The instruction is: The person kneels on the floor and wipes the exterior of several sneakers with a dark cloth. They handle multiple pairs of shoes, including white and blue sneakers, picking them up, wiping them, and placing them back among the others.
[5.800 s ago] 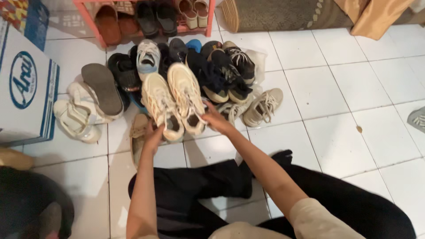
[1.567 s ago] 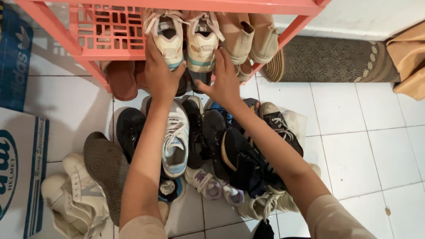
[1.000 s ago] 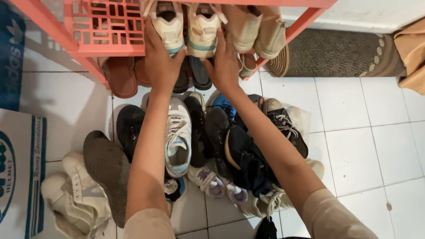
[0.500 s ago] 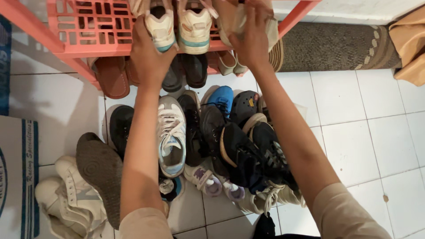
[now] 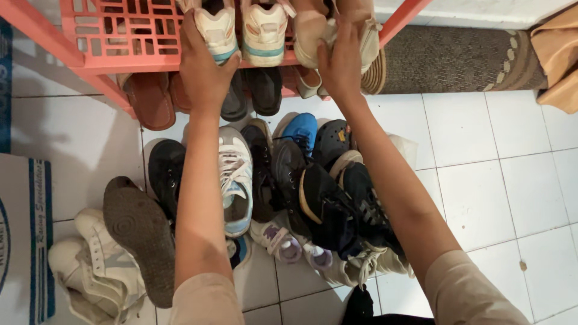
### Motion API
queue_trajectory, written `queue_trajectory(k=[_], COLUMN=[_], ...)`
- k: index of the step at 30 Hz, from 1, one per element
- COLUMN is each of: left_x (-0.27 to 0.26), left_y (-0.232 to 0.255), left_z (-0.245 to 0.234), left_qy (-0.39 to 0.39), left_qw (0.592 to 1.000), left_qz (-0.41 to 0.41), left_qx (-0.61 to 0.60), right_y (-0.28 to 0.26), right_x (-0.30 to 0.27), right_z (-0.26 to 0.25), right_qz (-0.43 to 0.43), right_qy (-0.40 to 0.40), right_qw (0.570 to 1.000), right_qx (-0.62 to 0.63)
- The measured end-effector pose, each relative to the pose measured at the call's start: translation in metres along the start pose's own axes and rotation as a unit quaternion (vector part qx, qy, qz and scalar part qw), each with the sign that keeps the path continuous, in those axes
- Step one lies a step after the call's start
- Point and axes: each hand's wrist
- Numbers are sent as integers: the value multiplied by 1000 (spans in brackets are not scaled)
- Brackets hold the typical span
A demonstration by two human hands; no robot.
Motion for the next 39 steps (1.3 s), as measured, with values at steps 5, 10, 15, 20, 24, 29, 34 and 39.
queue_trajectory(k=[5, 10, 15, 20, 24, 29, 34, 39], left_x=[-7, -6, -9, -39, -103, -135, -158, -185], left_y=[-3, -2, -6, 28, 74, 134, 159, 164], left_z=[2, 2, 4, -2, -22, -45, -52, -65], left_qy=[17, 7, -12, 11, -78, -191, -236, -303], left_qw=[1000, 1000, 1000, 1000, 996, 976, 963, 948], left_qz=[23, 10, 5, -2, -11, 20, 11, 21], left_qx=[-3, -20, -11, -14, -46, -97, -128, -99], right_y=[-32, -4, -5, -56, -102, -109, -83, -68], right_x=[4, -2, -15, -46, -79, -110, -137, -151], right_z=[1, 14, 18, -31, -84, -120, -130, -135], right_qz=[-22, 140, 92, 48, 249, 131, 76, 173], right_qy=[1, -124, -97, -148, -272, -286, -340, -399], right_qw=[997, 982, 991, 987, 922, 936, 927, 883], right_qx=[-72, -1, -20, 47, 120, 159, 137, 176])
Point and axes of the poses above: each hand's wrist, its own x-axis towards the middle knuckle, its own z-axis out of the palm, y = z × x, and after that the axes turned 12 degrees about x, right-handed
